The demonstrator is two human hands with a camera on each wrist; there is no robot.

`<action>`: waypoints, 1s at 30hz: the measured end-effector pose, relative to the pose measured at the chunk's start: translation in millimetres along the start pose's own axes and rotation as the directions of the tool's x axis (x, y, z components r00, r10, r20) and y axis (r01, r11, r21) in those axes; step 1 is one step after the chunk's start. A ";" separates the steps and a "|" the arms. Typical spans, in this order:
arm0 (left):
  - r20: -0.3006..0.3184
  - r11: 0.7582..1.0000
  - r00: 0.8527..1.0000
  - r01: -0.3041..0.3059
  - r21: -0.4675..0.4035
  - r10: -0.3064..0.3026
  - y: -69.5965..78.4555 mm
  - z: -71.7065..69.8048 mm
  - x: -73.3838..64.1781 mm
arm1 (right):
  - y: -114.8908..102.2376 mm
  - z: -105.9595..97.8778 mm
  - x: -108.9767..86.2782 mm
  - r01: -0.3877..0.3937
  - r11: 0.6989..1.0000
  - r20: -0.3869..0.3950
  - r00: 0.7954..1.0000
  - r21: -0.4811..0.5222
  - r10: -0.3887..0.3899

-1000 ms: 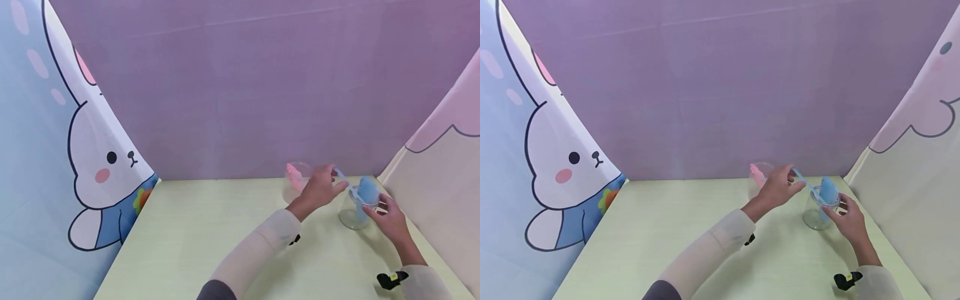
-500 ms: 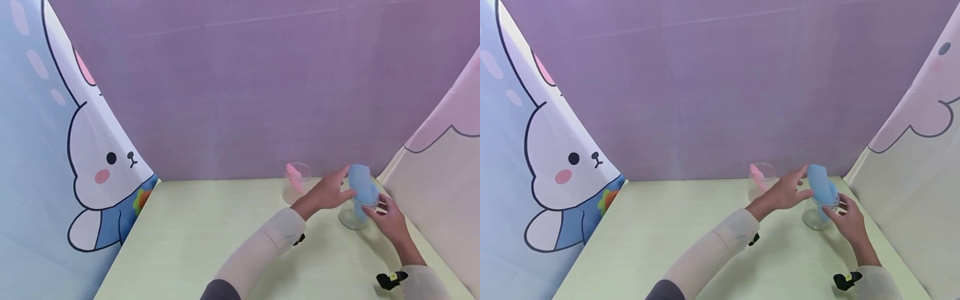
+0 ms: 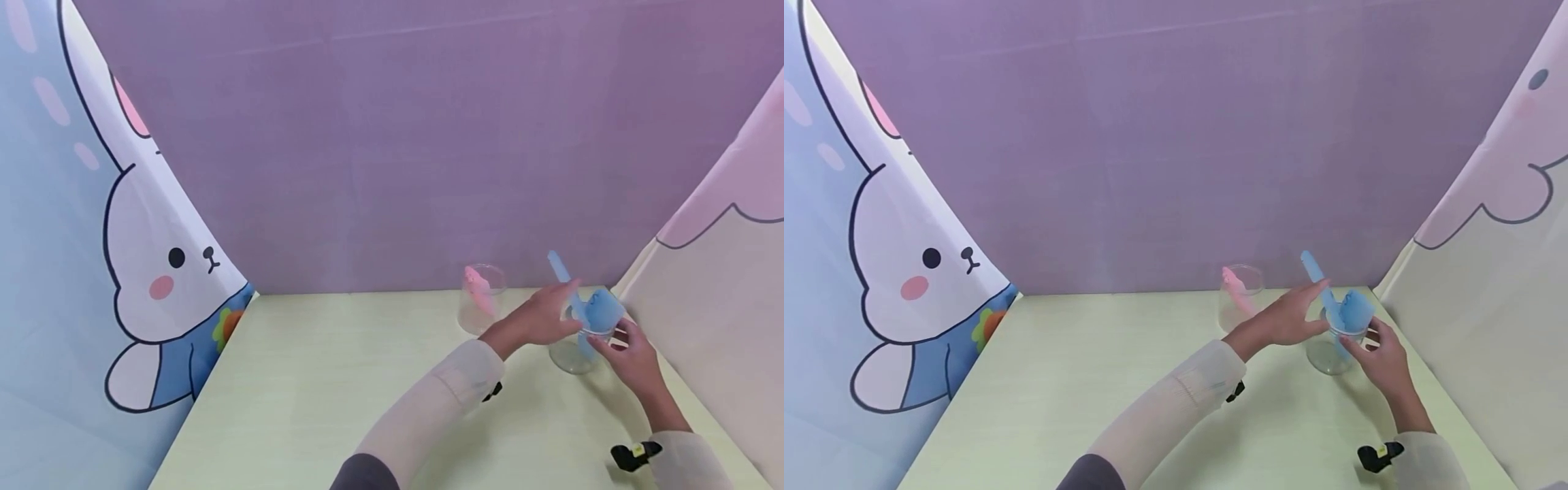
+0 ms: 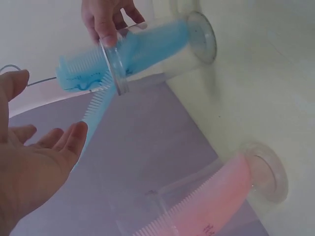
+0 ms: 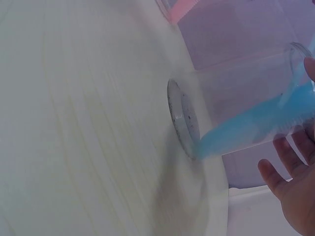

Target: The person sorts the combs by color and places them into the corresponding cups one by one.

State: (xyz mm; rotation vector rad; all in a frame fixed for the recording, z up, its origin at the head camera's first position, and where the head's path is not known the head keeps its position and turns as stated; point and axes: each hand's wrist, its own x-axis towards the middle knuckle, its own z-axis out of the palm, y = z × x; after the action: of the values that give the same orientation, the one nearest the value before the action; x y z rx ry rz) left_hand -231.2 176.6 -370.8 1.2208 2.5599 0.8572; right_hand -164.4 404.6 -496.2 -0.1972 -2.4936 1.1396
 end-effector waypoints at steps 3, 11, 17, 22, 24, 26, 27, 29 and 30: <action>-0.062 0.997 0.995 0.072 -0.019 -0.073 -6.1 4.3 0.5 | 1.2 0.4 -0.4 -0.008 1.000 0.006 1.000 -0.016 0.008; -0.209 0.965 0.958 0.150 -0.215 -0.195 -21.5 2.7 6.6 | 1.6 1.6 0.8 -0.032 0.999 0.026 0.999 -0.011 0.032; -0.216 0.968 0.963 0.112 -0.225 -0.161 -31.4 -4.0 16.9 | 1.8 3.4 0.6 -0.036 0.999 0.034 0.999 -0.007 0.036; -0.203 0.983 0.968 0.119 -0.138 -0.146 -31.7 -9.4 25.2 | 1.6 3.7 1.1 -0.045 0.999 0.040 0.998 -0.007 0.046; -0.205 0.988 0.969 0.120 -0.099 -0.138 -30.8 -11.0 27.1 | 1.8 3.4 1.8 -0.047 0.999 0.041 0.998 -0.009 0.047; -0.219 0.990 0.967 0.115 -0.080 -0.130 -29.1 -12.0 28.2 | 2.0 3.0 2.4 -0.048 0.999 0.041 0.998 -0.009 0.048; -0.228 0.991 0.965 0.111 -0.078 -0.126 -27.7 -12.2 28.6 | 2.3 2.6 2.7 -0.047 0.999 0.040 0.998 -0.009 0.047; -0.241 0.993 0.964 0.098 -0.066 -0.111 -23.4 -12.5 28.4 | 2.7 1.7 3.0 -0.040 0.999 0.038 0.998 -0.006 0.040; -0.240 0.995 0.966 0.086 -0.047 -0.095 -20.7 -11.9 28.3 | 3.0 1.2 3.1 -0.037 0.999 0.036 0.999 -0.009 0.037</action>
State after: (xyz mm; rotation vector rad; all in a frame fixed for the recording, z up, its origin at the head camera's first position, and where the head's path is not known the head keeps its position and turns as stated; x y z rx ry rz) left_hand -267.7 182.7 -370.5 1.0360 2.7495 1.0882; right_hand -167.8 406.6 -498.3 -0.2276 -2.5368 1.1573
